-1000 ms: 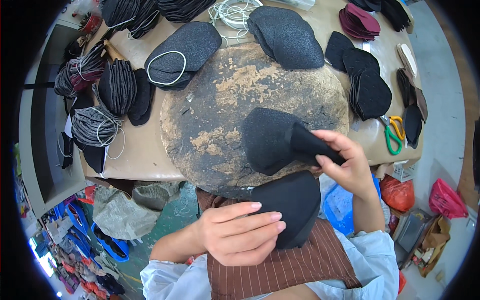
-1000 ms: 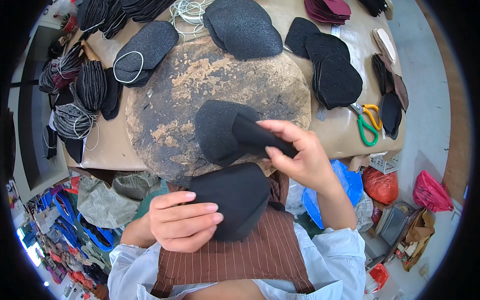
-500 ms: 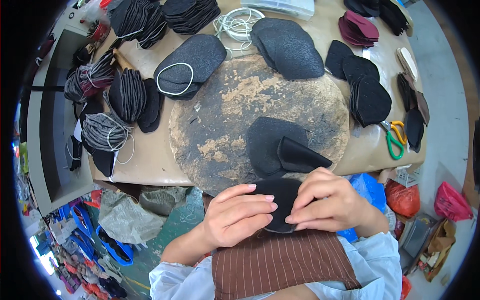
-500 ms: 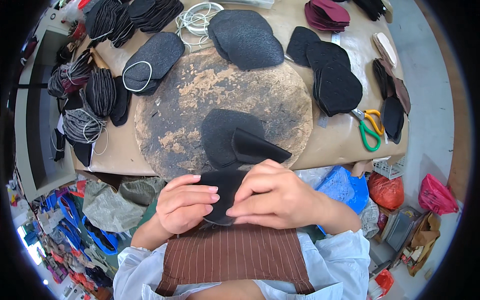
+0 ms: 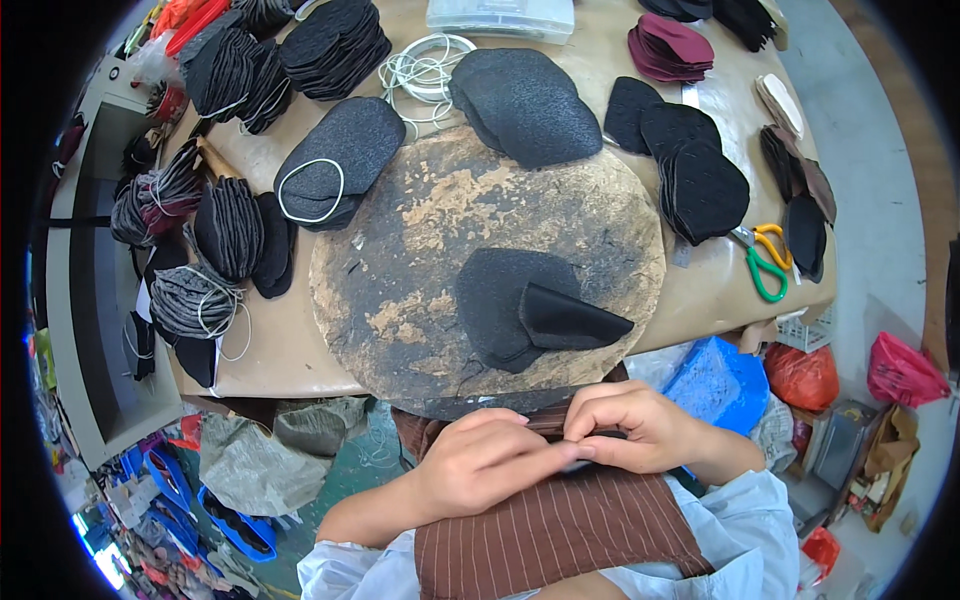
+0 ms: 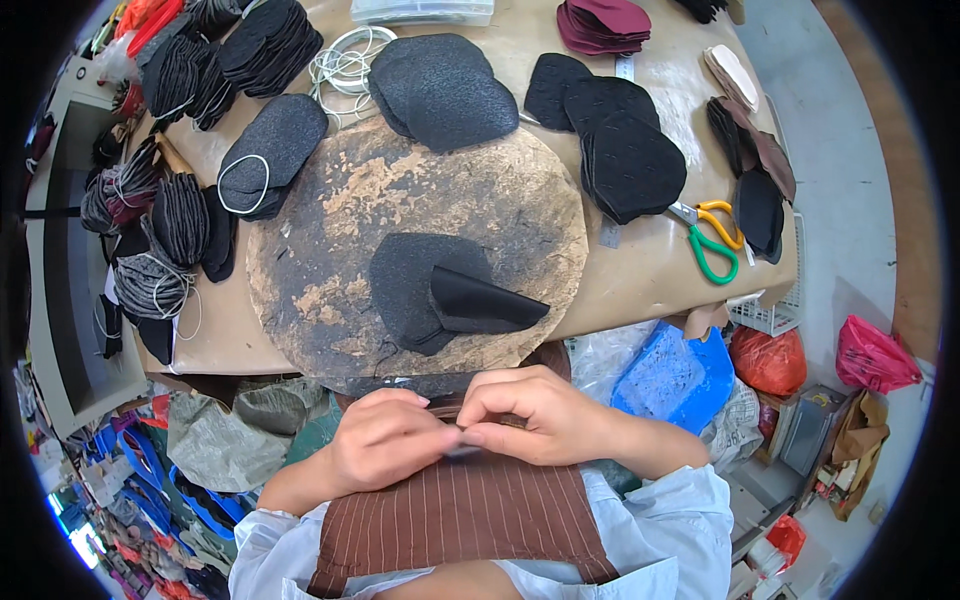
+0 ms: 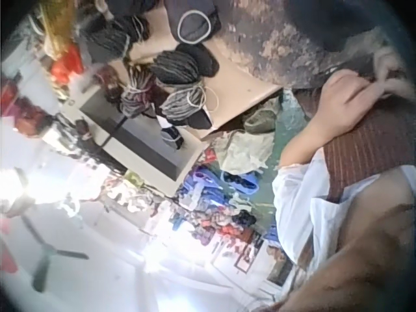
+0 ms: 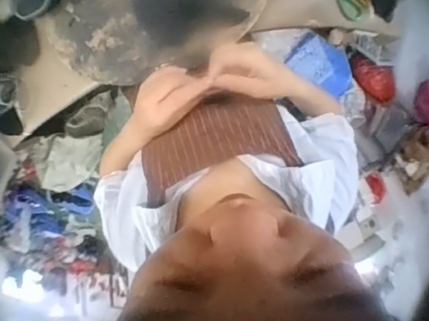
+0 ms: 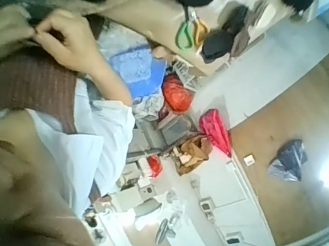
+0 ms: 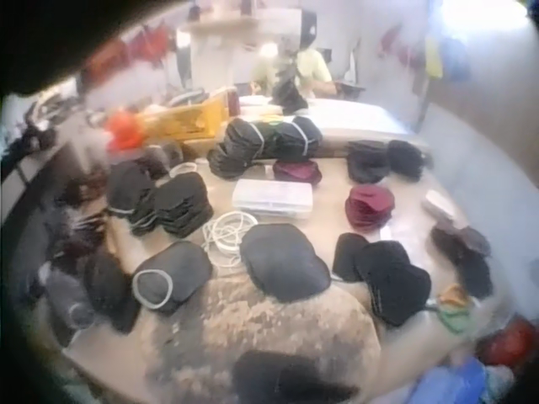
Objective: The person picks up black, textured fabric pieces from a table and stacks them into a neat pile. The person then gathers the stack and secures it with a white rubber band. The person repeats this process with another set of fabric pieces.
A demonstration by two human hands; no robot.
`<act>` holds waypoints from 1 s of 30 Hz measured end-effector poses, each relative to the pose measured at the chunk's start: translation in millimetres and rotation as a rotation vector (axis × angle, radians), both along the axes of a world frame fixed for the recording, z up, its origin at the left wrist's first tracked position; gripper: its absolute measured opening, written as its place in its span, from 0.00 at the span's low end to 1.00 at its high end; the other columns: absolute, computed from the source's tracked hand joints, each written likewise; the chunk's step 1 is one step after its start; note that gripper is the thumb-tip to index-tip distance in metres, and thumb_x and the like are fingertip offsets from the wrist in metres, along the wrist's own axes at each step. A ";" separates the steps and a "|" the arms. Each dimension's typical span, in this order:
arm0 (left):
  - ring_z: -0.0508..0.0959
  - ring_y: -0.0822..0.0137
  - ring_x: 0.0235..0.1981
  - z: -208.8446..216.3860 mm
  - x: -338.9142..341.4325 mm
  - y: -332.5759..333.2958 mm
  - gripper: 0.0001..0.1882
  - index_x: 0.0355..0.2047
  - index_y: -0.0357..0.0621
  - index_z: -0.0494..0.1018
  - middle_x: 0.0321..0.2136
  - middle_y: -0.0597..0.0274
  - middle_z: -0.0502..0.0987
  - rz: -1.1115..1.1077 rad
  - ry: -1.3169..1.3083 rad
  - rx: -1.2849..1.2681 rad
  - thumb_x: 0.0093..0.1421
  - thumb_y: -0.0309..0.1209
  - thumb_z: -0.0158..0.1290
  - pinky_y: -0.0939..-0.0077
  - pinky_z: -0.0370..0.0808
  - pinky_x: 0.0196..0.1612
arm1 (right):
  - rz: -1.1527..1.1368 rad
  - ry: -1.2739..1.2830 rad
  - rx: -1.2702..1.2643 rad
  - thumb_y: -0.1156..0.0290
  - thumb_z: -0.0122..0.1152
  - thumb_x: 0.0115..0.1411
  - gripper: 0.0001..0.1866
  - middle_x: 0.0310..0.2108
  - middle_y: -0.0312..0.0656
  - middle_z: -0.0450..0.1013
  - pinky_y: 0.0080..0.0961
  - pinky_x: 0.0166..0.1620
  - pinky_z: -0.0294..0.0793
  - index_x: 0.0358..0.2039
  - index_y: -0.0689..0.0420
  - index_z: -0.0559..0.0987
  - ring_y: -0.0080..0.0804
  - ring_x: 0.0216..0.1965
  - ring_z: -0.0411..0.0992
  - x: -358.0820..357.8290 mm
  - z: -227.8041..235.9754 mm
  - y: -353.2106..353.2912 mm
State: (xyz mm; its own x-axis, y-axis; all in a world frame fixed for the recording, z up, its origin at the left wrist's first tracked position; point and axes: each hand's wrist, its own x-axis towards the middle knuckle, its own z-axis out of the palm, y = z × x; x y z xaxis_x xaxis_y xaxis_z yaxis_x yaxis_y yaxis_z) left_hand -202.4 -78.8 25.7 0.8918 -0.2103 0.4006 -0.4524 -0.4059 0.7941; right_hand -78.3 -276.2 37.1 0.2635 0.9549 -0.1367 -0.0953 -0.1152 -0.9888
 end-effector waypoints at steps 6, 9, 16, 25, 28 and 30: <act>0.79 0.63 0.28 -6.1 2.5 -5.8 0.31 0.49 0.35 0.71 0.27 0.61 0.78 0.128 0.108 -0.053 0.41 0.22 0.66 0.71 0.76 0.33 | -0.103 -0.128 -0.011 0.75 0.64 0.54 0.07 0.31 0.42 0.75 0.25 0.35 0.73 0.34 0.62 0.79 0.32 0.32 0.75 6.5 8.6 -3.8; 0.79 0.64 0.28 -5.0 5.4 -8.1 0.31 0.49 0.36 0.71 0.27 0.62 0.77 0.129 0.103 -0.024 0.42 0.23 0.66 0.71 0.76 0.34 | -0.072 -0.087 -0.056 0.76 0.62 0.55 0.06 0.31 0.42 0.75 0.25 0.35 0.73 0.33 0.61 0.79 0.32 0.32 0.75 6.5 2.4 -4.2; 0.76 0.64 0.28 0.8 9.3 -7.6 0.20 0.38 0.45 0.79 0.27 0.64 0.75 0.023 0.042 0.131 0.39 0.25 0.64 0.69 0.74 0.34 | -0.017 0.275 -0.180 0.73 0.56 0.61 0.06 0.27 0.38 0.70 0.20 0.34 0.67 0.33 0.62 0.76 0.21 0.30 0.68 3.0 -11.8 -8.1; 0.79 0.57 0.42 9.3 -0.2 4.8 0.09 0.32 0.45 0.80 0.44 0.54 0.77 -0.137 0.045 -0.104 0.48 0.28 0.61 0.58 0.70 0.53 | -0.517 -0.559 -0.392 0.71 0.51 0.63 0.05 0.27 0.51 0.72 0.35 0.33 0.70 0.35 0.59 0.72 0.51 0.30 0.73 13.2 1.2 -31.5; 0.80 0.60 0.39 -4.0 -18.6 27.4 0.08 0.31 0.41 0.78 0.40 0.55 0.78 -0.005 0.147 -0.403 0.48 0.22 0.59 0.63 0.74 0.48 | -0.246 -0.857 -0.857 0.70 0.65 0.51 0.07 0.22 0.48 0.75 0.40 0.31 0.72 0.29 0.59 0.78 0.48 0.27 0.75 47.7 10.6 -83.4; 0.80 0.63 0.37 -8.2 -23.8 42.1 0.11 0.35 0.38 0.76 0.35 0.58 0.78 0.361 0.289 -0.584 0.49 0.18 0.57 0.71 0.76 0.44 | -0.222 -0.911 -0.938 0.72 0.67 0.45 0.14 0.29 0.46 0.75 0.37 0.40 0.70 0.35 0.58 0.79 0.45 0.35 0.73 52.6 22.0 -89.6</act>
State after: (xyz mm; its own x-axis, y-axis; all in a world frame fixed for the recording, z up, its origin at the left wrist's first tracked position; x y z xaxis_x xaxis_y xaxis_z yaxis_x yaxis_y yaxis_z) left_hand -226.2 -36.7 17.5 0.9518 0.2911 0.0965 -0.1112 0.0343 0.9932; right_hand -25.6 -365.8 59.2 0.7491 0.5214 -0.4087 0.4499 -0.8532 -0.2639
